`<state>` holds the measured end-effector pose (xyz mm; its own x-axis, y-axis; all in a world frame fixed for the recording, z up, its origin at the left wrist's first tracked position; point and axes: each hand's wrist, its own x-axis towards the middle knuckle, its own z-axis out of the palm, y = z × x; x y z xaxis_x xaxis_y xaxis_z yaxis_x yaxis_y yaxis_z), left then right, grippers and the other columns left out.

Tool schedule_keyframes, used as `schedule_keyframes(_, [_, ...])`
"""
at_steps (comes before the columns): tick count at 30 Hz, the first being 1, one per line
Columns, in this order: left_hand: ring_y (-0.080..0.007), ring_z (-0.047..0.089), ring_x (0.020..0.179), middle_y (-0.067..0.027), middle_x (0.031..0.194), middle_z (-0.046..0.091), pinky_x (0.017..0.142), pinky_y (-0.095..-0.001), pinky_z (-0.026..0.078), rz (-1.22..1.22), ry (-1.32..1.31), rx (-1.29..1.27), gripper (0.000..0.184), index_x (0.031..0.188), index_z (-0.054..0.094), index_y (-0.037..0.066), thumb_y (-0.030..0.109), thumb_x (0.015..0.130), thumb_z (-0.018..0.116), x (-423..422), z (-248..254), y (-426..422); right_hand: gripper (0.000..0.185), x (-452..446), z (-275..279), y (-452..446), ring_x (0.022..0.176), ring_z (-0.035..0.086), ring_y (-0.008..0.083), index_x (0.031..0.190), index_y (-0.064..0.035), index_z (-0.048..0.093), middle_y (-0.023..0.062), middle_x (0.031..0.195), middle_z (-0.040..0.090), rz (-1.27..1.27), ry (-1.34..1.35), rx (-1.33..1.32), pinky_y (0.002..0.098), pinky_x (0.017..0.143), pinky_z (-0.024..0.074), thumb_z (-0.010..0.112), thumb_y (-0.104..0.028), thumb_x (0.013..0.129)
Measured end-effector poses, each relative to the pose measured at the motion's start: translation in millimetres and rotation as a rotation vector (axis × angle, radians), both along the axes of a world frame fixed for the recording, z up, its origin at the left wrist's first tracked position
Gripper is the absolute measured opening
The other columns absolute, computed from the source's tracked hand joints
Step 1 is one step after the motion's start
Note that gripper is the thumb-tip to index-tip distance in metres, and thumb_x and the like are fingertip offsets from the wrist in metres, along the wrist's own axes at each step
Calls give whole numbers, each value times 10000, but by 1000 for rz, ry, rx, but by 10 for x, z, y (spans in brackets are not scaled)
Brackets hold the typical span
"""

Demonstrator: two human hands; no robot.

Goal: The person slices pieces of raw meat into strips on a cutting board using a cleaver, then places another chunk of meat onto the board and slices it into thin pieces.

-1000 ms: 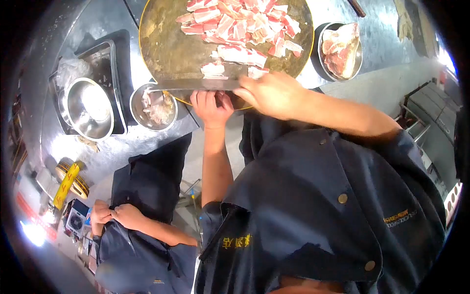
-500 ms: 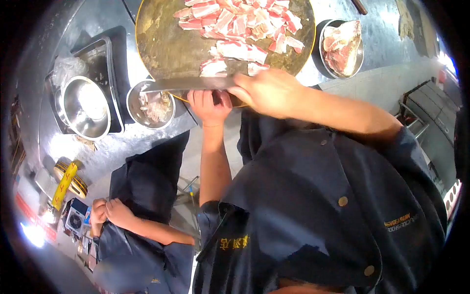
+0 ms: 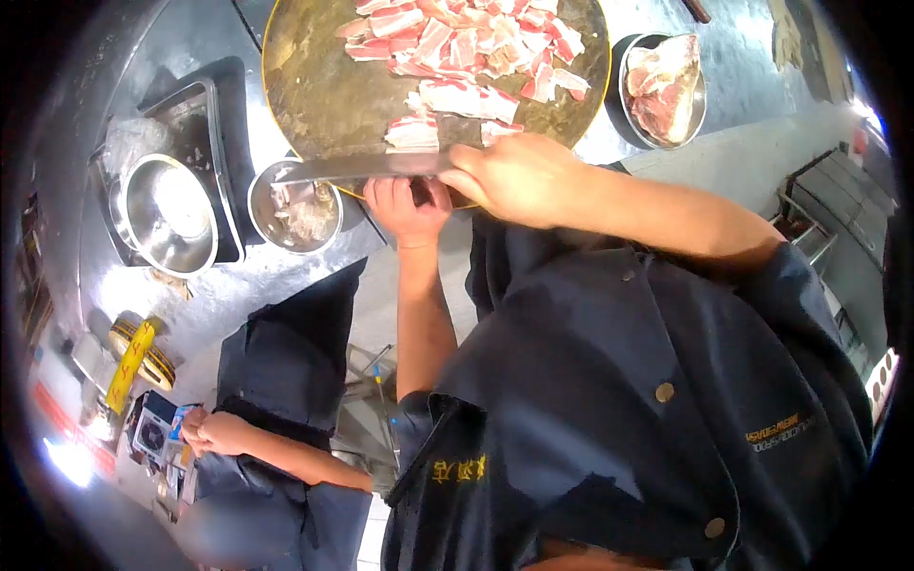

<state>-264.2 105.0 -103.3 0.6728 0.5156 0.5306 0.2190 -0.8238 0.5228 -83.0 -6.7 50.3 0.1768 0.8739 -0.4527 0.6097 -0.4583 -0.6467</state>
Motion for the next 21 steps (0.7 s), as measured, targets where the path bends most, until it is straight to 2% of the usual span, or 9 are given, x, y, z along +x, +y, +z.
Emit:
schedule_keyframes(4, [-362, 631, 947, -131, 1018, 692, 902, -487, 487, 25, 32, 3, 270, 1064, 720, 24, 209, 868, 721, -38, 45, -11, 416, 19, 250, -270, 723, 707, 489, 1077, -37, 662, 254, 750, 706, -28, -29, -53, 577, 672, 577, 510, -424, 1100])
schedule_keyframes(7, [-371, 622, 888, -137, 969, 665, 906, -497, 493, -6, 29, 7, 160, 936, 654, 32, 174, 875, 691, -36, 65, 13, 409, -15, 0, -110, 725, 712, 482, 1076, -44, 660, 251, 752, 708, -36, -20, -68, 576, 673, 577, 509, -424, 1101])
schedule_keyframes(10, [-368, 608, 852, -129, 930, 643, 899, -504, 495, 20, -32, 26, 180, 888, 610, 40, 197, 879, 698, -8, 15, -8, 382, -217, -315, 166, 708, 700, 483, 1077, -55, 640, 250, 739, 697, -45, 4, 10, 573, 653, 565, 531, -421, 1094])
schedule_keyframes(11, [-372, 598, 851, -133, 921, 635, 884, -507, 493, 38, 33, 5, 262, 890, 605, 35, 258, 874, 740, -65, -9, -14, 387, -218, -356, 206, 710, 702, 480, 1077, -54, 641, 246, 741, 700, -49, -4, 45, 568, 654, 568, 532, -424, 1093])
schedule_keyframes(12, [-372, 598, 851, -133, 921, 635, 884, -507, 493, 28, 22, 10, 262, 890, 605, 35, 258, 874, 740, -50, -34, -19, 387, -173, -321, 194, 710, 702, 480, 1077, -54, 641, 246, 741, 700, -59, -15, 50, 568, 654, 568, 532, -424, 1093])
schedule_keyframes(14, [-362, 640, 934, -134, 1032, 692, 901, -474, 504, 99, -4, 48, 302, 923, 632, 51, 329, 884, 744, -62, -77, -47, 392, -122, -217, 155, 714, 702, 481, 1073, -50, 647, 242, 740, 701, -29, 17, 36, 561, 655, 570, 534, -424, 1093])
schedule_keyframes(15, [-369, 633, 950, -124, 1058, 699, 905, -470, 497, 84, -35, 50, 278, 951, 650, 54, 297, 863, 755, -54, -72, -39, 397, -110, -212, 54, 719, 704, 478, 1066, -41, 649, 244, 739, 700, -13, 7, 56, 567, 663, 570, 537, -421, 1092])
schedule_keyframes(19, [-383, 627, 940, -154, 1020, 693, 898, -500, 479, 61, 6, -3, 316, 1054, 709, 31, 247, 832, 770, -75, -27, -27, 398, 10, 209, -270, 721, 703, 479, 1064, -37, 651, 248, 742, 699, -8, -22, -59, 572, 668, 570, 539, -417, 1093])
schedule_keyframes(21, [-381, 627, 932, -151, 1019, 693, 897, -497, 480, 55, 4, -3, 293, 1029, 703, 33, 240, 832, 770, -69, -43, -7, 466, 30, 226, -283, 771, 729, 472, 1076, -45, 678, 249, 782, 722, -36, -23, -141, 566, 705, 587, 469, -461, 1110])
